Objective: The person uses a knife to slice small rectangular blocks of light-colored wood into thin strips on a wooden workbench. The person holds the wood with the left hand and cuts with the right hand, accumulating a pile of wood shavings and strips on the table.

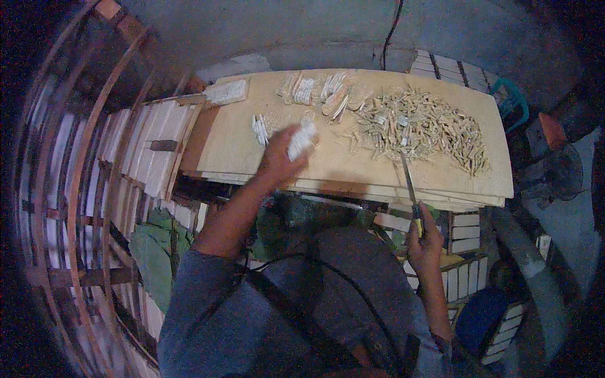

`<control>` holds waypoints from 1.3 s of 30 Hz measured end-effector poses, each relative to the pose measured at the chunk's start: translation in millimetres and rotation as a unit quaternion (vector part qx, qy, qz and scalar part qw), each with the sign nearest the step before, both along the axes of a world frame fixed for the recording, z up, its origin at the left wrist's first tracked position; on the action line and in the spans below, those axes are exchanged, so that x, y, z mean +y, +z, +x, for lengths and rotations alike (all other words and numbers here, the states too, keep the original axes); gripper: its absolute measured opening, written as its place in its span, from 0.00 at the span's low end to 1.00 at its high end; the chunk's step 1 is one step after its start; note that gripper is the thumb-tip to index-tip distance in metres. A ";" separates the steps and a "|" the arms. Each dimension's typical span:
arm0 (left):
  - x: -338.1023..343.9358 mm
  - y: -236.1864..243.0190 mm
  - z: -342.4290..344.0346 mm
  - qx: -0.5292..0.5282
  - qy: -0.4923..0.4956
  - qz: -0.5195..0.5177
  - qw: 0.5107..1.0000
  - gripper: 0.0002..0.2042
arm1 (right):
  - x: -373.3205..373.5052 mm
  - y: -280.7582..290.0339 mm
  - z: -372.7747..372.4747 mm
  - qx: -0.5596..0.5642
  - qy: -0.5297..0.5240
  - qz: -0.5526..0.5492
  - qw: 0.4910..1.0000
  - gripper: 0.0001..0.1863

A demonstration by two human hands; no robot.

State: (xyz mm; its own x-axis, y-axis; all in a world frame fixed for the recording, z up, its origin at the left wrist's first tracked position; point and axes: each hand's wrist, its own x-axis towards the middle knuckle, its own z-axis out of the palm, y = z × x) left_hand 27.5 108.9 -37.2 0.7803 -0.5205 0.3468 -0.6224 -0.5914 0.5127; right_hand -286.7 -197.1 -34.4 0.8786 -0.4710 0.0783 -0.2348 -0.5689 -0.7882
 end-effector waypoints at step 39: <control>-75.3 5.3 -11.9 0.227 -0.069 0.121 0.964 0.33 | -23.6 13.0 99.7 -0.034 0.022 -0.031 0.999 0.27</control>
State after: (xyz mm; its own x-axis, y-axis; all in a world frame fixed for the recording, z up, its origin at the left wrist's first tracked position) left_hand 15.6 33.6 -32.0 0.7404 -0.6531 -0.1594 -0.4474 -0.6556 0.6083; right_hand -187.0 -220.7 -21.4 0.8905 -0.4237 0.1657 -0.1555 -0.6257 -0.7644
